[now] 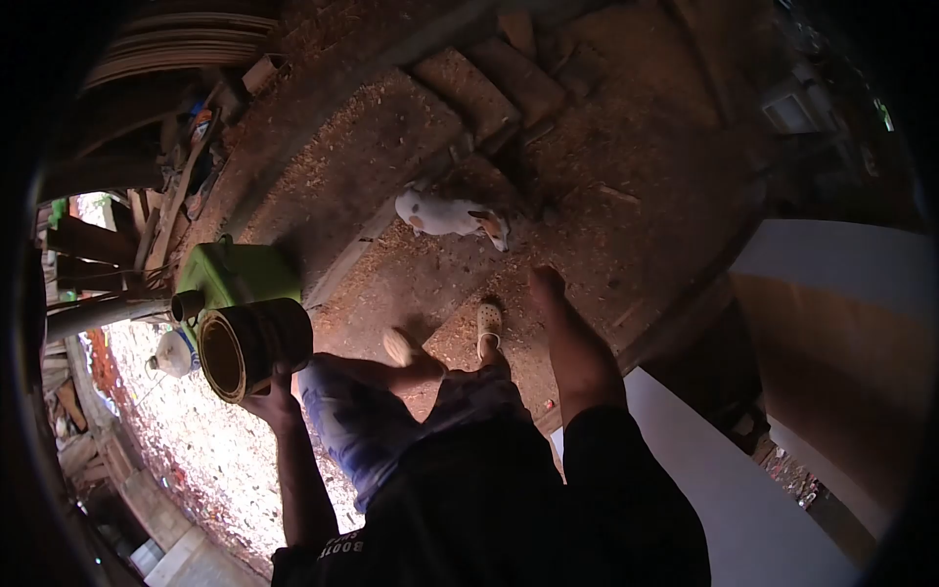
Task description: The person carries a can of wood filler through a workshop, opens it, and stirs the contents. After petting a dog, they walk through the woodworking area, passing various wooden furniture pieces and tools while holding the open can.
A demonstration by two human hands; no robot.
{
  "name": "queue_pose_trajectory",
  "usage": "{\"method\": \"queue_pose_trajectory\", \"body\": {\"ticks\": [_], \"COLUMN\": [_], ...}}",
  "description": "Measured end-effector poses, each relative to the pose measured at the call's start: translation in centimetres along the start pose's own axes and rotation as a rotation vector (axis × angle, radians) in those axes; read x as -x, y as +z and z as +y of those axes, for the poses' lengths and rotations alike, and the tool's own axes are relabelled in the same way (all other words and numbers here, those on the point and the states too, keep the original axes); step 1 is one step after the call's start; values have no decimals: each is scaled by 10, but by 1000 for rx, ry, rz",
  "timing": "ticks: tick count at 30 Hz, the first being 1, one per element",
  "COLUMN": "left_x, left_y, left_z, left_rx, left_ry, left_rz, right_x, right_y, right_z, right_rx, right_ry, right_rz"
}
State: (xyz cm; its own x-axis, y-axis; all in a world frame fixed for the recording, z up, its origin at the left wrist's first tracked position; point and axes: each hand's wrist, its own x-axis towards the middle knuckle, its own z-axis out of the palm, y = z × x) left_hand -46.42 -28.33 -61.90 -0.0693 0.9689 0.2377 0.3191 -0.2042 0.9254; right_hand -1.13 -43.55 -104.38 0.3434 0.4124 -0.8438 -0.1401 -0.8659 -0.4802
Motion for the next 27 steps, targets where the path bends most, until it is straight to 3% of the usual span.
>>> {"method": "queue_pose_trajectory", "body": {"ticks": [3, 6, 9, 12, 15, 18, 21, 22, 25, 26, 27], "left_x": [-19, -35, -50, -69, -89, -104, -109, -110, -108, -107, -108], "left_y": [24, 57, 83, 107, 135, 153, 161, 162, 150, 145, 142], "left_z": [-21, -40, -69, -104, -119, -142, -162, -164, -175, -178, -180], "left_rx": [16, 34, 37, -41, 49, 70, 98, 100, 39, 11, 7], "left_ry": [5, 39, 50, 137, 37, 46, 53, 61, 31, 14, 9], "left_rz": [4, -3, -42, -6, 57, 148, 206, 208, 193, 183, 195], "right_x": [14, -33, -72, -48, -78, -117, -93, -98, -152, -149, -143], "right_y": [-10, -18, -21, -19, -10, -2, 21, 31, 46, 52, 56], "right_z": [-62, -69, -96, -173, -202, -227, -261, -256, -228, -229, -226], "right_rx": [907, 1024, 707, 592, 551, 359, 543, 576, 708, 799, 642], "right_ry": [-339, -541, -528, -426, -536, -609, -530, -602, -583, -427, -314], "right_rz": [320, 444, 512, 466, 479, 189, 28, 98, -84, -164, -145]}}
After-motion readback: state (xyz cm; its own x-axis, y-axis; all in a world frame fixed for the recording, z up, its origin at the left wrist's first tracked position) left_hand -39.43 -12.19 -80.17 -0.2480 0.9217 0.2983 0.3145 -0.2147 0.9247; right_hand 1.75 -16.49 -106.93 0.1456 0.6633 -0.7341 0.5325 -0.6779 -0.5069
